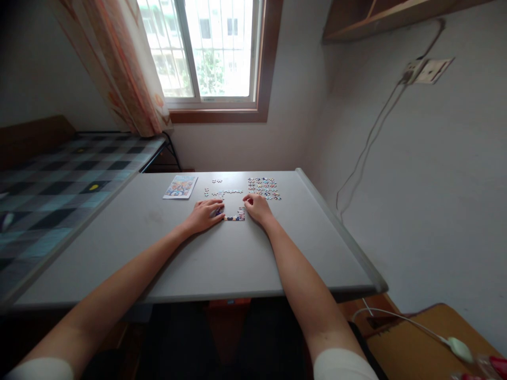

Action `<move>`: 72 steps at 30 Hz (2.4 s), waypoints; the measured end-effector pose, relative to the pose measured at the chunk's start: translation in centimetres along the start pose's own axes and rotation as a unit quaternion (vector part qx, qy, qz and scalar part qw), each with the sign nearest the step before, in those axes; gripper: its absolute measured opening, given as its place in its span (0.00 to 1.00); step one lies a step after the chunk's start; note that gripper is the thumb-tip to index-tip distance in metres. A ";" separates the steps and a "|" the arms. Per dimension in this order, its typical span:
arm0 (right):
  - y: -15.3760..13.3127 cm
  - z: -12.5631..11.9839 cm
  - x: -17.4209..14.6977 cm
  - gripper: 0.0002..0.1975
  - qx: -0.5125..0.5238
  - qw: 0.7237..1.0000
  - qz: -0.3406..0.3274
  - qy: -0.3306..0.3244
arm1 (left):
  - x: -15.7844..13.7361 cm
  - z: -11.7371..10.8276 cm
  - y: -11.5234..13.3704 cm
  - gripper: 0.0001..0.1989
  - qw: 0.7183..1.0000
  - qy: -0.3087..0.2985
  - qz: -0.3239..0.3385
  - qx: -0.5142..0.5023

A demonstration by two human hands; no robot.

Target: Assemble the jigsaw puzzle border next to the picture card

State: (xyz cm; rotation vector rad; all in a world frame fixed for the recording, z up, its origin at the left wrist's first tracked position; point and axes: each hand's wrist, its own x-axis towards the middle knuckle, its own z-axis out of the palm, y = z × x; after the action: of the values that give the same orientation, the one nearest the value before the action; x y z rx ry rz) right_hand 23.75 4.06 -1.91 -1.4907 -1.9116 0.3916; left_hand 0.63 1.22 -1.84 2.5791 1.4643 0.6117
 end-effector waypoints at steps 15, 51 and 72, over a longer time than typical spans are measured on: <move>-0.1 0.1 -0.1 0.09 -0.023 0.998 0.003 -0.057 | 0.0 -0.3 0.3 0.19 1.000 -0.006 -0.001 -0.003; -0.6 -0.2 -0.3 0.09 -0.037 0.997 0.004 -0.066 | 0.0 -0.1 0.1 0.19 1.000 -0.004 -0.001 0.002; -0.5 -0.2 -0.3 0.09 -0.041 0.997 0.005 -0.069 | 0.0 0.0 -0.1 0.18 1.000 0.004 0.005 0.001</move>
State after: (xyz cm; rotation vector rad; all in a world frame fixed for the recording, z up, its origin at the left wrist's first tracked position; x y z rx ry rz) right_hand 23.49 3.57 -1.57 -1.5636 -2.0503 0.4346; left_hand 0.57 1.27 -1.89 2.5890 1.4561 0.6220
